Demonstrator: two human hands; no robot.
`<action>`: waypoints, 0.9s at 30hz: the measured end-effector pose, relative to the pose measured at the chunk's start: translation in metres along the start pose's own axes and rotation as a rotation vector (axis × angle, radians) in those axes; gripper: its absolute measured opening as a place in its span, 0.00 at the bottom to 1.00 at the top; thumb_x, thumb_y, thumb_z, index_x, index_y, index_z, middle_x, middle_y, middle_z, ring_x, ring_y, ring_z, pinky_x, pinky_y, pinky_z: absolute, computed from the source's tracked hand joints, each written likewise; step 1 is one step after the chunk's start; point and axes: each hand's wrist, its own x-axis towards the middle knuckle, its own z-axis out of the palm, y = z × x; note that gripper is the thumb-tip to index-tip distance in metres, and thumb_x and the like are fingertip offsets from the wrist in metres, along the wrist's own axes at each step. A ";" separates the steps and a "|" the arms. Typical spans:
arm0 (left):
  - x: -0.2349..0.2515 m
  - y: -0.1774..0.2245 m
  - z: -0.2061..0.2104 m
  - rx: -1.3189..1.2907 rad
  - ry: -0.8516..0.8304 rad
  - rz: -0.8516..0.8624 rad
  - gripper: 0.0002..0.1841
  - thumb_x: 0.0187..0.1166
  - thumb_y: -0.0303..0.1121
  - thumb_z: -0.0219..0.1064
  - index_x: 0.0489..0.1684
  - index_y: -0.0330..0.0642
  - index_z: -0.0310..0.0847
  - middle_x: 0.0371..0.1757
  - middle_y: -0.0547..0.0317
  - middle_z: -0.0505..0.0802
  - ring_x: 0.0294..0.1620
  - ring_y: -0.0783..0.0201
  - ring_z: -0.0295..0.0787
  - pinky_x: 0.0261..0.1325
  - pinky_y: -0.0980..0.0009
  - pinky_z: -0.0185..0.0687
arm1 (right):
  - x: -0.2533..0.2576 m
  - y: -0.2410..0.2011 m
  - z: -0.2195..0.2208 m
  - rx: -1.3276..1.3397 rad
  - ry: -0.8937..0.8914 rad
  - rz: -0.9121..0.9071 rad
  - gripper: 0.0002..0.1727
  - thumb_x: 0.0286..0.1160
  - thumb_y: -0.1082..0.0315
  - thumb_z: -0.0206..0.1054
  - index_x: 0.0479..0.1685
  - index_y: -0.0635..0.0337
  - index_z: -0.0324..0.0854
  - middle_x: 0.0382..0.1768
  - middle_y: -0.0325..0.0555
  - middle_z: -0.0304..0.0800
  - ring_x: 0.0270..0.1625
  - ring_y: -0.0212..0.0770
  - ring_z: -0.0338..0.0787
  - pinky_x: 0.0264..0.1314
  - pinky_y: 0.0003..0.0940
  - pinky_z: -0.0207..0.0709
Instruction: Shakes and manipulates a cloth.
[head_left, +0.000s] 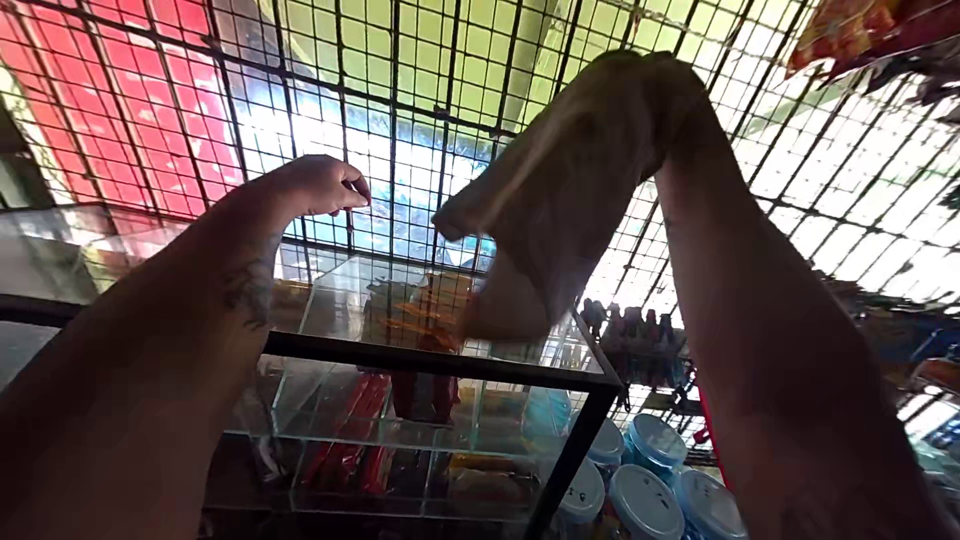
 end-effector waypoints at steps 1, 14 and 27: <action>-0.001 0.000 0.000 -0.009 0.003 0.004 0.09 0.88 0.29 0.62 0.52 0.34 0.86 0.43 0.42 0.90 0.39 0.52 0.83 0.51 0.49 0.77 | -0.002 -0.008 0.012 0.025 0.104 -0.007 0.11 0.88 0.74 0.51 0.51 0.67 0.80 0.43 0.45 0.85 0.46 0.26 0.85 0.54 0.22 0.79; 0.002 -0.003 0.002 -0.003 -0.011 0.011 0.10 0.88 0.28 0.62 0.52 0.32 0.87 0.45 0.39 0.91 0.42 0.48 0.85 0.53 0.45 0.77 | -0.025 -0.033 0.022 -0.766 -0.082 0.412 0.25 0.90 0.69 0.53 0.80 0.76 0.64 0.73 0.70 0.78 0.76 0.59 0.81 0.77 0.55 0.71; -0.001 -0.004 0.002 -0.015 -0.011 -0.026 0.10 0.88 0.28 0.62 0.55 0.32 0.86 0.47 0.39 0.90 0.43 0.49 0.84 0.53 0.46 0.77 | -0.028 -0.020 0.021 -0.602 -0.047 0.389 0.19 0.86 0.72 0.56 0.73 0.69 0.71 0.62 0.63 0.82 0.61 0.51 0.84 0.64 0.48 0.77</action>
